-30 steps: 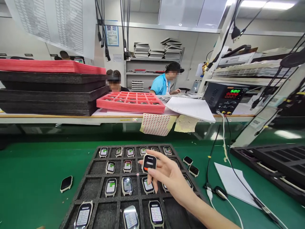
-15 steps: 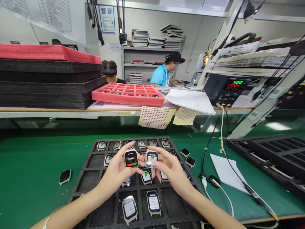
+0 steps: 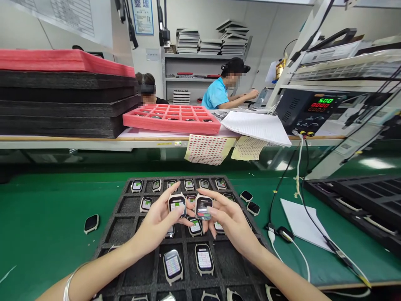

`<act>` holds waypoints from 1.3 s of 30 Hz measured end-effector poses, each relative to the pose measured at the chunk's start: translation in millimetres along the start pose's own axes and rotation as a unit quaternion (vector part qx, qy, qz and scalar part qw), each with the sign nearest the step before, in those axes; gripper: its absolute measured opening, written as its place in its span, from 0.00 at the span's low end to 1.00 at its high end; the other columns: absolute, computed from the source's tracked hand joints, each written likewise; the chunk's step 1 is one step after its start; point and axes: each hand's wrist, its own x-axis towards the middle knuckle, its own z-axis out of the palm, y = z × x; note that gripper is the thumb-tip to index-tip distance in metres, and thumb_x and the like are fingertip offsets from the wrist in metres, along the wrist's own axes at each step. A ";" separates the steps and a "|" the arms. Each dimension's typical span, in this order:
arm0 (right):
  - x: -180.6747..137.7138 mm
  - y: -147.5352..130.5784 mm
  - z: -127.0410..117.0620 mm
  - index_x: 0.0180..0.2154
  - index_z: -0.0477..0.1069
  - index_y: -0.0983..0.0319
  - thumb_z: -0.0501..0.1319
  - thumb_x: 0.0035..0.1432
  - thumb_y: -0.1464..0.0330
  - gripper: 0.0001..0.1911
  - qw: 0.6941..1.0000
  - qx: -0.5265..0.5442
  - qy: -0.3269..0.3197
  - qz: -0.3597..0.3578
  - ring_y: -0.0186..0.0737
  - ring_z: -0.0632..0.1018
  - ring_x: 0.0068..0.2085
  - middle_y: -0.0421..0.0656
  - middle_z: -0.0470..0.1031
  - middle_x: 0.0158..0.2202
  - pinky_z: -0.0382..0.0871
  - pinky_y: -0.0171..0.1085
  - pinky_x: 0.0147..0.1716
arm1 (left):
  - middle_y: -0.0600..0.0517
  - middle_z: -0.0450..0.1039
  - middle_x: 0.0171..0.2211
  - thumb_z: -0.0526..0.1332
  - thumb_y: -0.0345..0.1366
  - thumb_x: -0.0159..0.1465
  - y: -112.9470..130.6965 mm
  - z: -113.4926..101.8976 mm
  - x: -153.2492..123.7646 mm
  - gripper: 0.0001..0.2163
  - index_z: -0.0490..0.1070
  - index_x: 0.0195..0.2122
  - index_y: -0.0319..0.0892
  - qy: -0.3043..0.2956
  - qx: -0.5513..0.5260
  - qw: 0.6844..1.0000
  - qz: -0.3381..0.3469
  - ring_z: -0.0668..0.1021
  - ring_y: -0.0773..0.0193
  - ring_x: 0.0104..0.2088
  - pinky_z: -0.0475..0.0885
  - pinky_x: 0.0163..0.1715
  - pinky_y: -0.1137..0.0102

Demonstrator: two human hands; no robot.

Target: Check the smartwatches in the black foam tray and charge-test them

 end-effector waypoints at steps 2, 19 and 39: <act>-1.3 -0.8 -1.2 0.56 0.63 0.60 0.63 0.56 0.69 0.26 0.999 0.021 -0.029 0.000 0.38 0.77 0.26 0.45 0.75 0.33 0.70 0.31 0.17 | 0.43 0.73 0.42 0.60 0.35 0.63 -0.4 -1.5 1.3 0.27 0.52 0.62 0.41 0.003 0.011 1.000 0.000 0.77 0.56 0.39 0.76 0.34 0.63; -4.4 0.0 -0.6 0.54 0.66 0.62 0.59 0.60 0.64 0.20 1.000 0.025 -0.010 0.001 0.38 0.77 0.23 0.42 0.75 0.25 0.69 0.31 0.15 | 0.48 0.71 0.38 0.64 0.29 0.58 0.0 0.0 0.7 0.31 0.54 0.61 0.43 -0.002 0.038 0.999 0.019 0.75 0.61 0.36 0.76 0.35 0.66; -8.4 -5.0 2.2 0.57 0.62 0.59 0.64 0.56 0.70 0.28 0.999 0.008 -0.035 0.019 0.37 0.78 0.30 0.45 0.76 0.39 0.73 0.32 0.24 | 0.47 0.71 0.39 0.65 0.28 0.55 -4.1 -1.7 -1.3 0.36 0.49 0.63 0.44 -0.001 0.027 0.999 0.019 0.76 0.61 0.36 0.74 0.34 0.67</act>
